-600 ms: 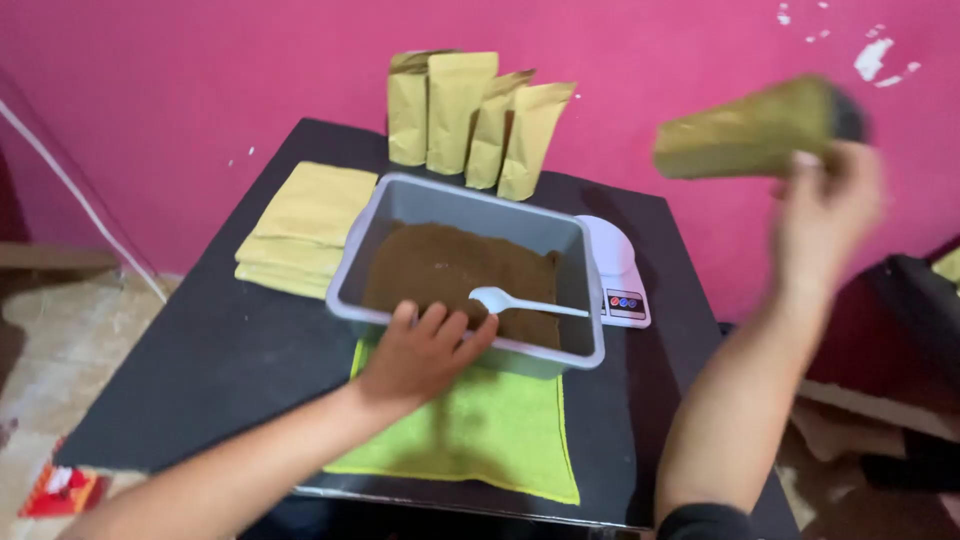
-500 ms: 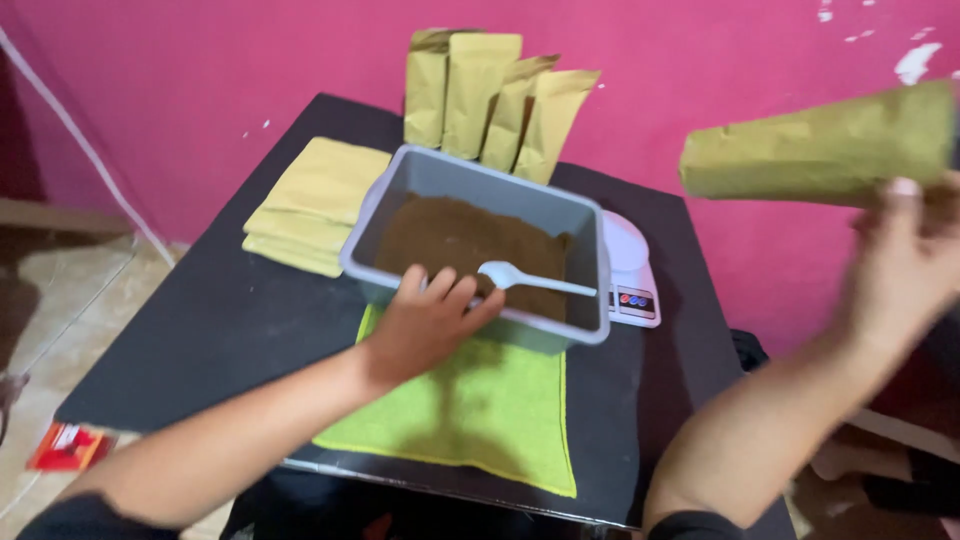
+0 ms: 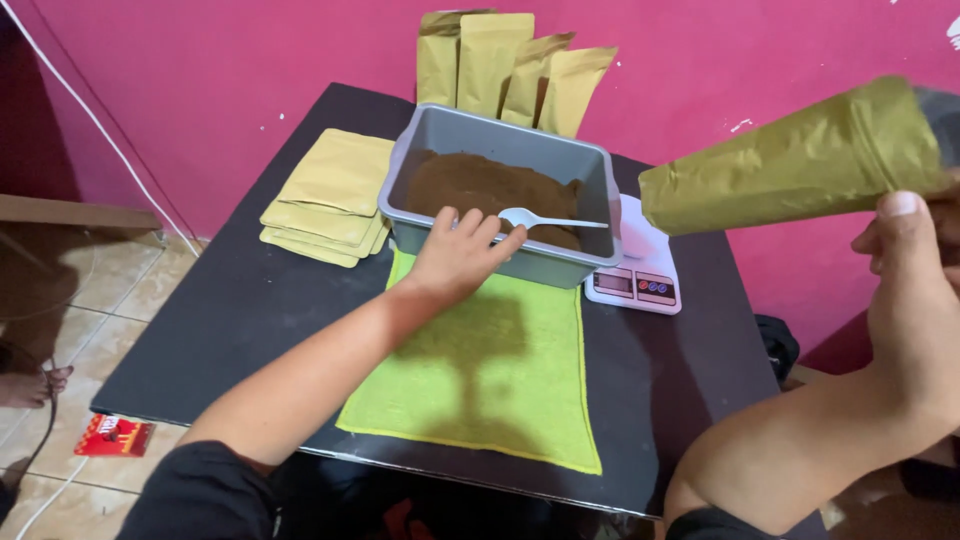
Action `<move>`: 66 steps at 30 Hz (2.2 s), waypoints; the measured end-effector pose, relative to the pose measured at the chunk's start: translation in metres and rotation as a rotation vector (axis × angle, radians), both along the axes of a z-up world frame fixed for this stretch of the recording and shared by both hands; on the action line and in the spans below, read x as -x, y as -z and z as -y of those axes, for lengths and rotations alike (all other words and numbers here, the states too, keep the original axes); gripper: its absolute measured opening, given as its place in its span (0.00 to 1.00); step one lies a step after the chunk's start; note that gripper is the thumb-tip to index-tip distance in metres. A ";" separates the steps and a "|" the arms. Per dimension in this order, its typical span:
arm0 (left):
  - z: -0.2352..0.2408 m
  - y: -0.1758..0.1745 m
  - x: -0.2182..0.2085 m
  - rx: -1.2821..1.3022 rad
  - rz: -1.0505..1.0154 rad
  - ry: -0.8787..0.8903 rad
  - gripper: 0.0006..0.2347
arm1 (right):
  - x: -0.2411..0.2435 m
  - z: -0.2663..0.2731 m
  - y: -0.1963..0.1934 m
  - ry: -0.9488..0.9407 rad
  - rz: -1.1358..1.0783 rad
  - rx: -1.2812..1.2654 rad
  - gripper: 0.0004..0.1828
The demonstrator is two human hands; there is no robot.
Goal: Filling paper bags with coffee grounds using a spoon and weighing them on a digital scale.
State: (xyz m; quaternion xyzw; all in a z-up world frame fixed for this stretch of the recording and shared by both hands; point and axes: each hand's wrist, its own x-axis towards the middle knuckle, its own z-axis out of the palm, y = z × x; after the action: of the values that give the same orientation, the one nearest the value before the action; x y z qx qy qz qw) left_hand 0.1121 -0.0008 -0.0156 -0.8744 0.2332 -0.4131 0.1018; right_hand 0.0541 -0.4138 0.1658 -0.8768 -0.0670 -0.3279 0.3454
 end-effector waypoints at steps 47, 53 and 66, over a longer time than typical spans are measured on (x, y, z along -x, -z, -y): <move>-0.224 -0.009 0.057 1.012 0.027 0.364 0.55 | -0.142 -0.225 0.052 -0.109 -0.623 1.243 0.15; -0.220 -0.003 0.061 0.697 0.010 0.158 0.41 | -0.165 -0.222 0.069 -0.242 -0.799 1.206 0.22; -0.251 0.001 0.044 0.621 0.058 0.003 0.39 | -0.206 -0.219 0.098 -0.548 -0.352 0.772 0.10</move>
State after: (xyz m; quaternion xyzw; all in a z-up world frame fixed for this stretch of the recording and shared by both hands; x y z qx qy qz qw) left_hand 0.0683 0.2505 -0.0166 -0.8511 0.0944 -0.4897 -0.1640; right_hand 0.2603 -0.1947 0.0674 -0.9328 -0.3516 -0.0236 0.0752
